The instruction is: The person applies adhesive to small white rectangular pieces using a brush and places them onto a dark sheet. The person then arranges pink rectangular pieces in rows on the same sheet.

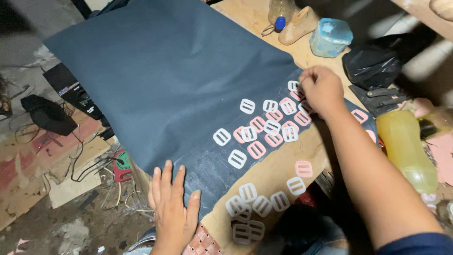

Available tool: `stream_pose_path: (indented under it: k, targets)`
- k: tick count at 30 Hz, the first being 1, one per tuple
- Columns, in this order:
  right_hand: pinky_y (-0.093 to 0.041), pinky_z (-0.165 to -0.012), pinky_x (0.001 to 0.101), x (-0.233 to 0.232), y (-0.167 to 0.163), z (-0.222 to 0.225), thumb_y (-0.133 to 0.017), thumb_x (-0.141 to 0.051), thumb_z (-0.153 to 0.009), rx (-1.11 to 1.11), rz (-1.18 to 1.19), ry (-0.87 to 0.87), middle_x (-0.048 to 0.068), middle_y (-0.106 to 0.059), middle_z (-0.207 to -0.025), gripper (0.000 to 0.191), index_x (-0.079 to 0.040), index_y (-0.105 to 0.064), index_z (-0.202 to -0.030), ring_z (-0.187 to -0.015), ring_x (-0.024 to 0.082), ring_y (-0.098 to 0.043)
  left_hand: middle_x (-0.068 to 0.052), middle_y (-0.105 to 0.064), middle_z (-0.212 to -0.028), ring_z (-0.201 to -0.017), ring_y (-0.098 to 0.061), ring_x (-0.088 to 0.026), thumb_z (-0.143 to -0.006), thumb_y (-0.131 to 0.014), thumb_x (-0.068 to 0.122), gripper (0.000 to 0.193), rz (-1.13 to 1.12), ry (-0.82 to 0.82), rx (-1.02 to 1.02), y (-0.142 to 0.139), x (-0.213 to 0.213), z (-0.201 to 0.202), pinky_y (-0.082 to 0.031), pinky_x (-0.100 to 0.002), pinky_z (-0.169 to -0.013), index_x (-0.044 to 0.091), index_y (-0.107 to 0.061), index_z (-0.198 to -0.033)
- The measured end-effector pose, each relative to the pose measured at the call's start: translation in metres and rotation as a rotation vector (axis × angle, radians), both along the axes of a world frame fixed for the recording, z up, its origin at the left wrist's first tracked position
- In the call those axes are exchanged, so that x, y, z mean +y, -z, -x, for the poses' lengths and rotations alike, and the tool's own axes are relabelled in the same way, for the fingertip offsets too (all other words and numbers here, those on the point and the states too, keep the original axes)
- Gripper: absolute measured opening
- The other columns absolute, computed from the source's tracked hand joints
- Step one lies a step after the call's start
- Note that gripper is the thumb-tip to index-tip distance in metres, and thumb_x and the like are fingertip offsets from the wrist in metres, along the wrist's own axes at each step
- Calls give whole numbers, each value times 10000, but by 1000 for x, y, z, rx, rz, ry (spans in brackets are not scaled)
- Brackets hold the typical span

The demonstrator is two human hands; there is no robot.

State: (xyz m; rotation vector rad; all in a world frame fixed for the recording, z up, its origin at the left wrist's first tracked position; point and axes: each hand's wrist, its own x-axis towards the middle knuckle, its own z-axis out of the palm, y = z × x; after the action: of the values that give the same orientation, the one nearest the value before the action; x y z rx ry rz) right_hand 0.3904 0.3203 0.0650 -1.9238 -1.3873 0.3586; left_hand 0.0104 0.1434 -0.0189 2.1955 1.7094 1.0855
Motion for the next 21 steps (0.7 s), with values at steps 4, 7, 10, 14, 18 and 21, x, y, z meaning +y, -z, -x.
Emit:
stream_pose_path:
  k: [4,7,10,14,18,21]
  targets:
    - [-518,-803,361,-53,4,6,-787,-253,-824,-179,191,-334,146,-691,-982,312,-74,-738,-1075,-894,272,-676,-331,-343,-1547,-1434,-292,-489,-895,-618,245,650,-63,-83,-152,9,-13,-5,-238,-575,-1165,-47,-429,-1444]
    - [-507,-786,408,-85,11,18,-794,-240,-798,-374,64,-383,182,-655,-1056,357,-80,-742,-1113,-924,320,-648,-313,-383,-1522,-1400,-363,-464,-920,-619,223,635,54,-219,-291,28,-35,-10,-272,-546,-1153,-63,-418,-1451]
    - [-519,-811,395,-92,12,21,-802,-226,-778,-304,20,-340,179,-656,-1074,323,-39,-695,-1019,-921,303,-654,-279,-422,-1483,-1367,-442,-435,-955,-616,209,606,65,-280,-335,46,-47,-12,-330,-516,-1144,-75,-415,-1451]
    - [-550,-827,372,-111,10,28,-754,-221,-872,-23,230,-161,139,-735,-994,232,-56,-651,-998,-913,276,-706,-234,-541,-1254,-1005,-609,-254,-924,-626,173,529,209,-301,-652,48,-65,-14,-532,-356,-851,-49,-498,-1387]
    - [-519,-893,351,-173,23,75,-757,-53,-815,-59,-325,-602,95,-709,-1046,142,-78,-650,-904,-1033,242,-672,-112,-708,-936,-758,-660,-116,-931,-656,164,376,599,-120,-1103,29,-74,-28,-555,-266,-696,-38,-647,-1247]
    - [-558,-837,309,-218,34,114,-694,-1,-802,90,-226,-689,100,-671,-1112,155,-63,-642,-934,-1014,230,-694,-63,-750,-916,-770,-677,-81,-934,-664,168,337,780,15,-1233,10,-67,-42,-542,-234,-709,-25,-667,-1211]
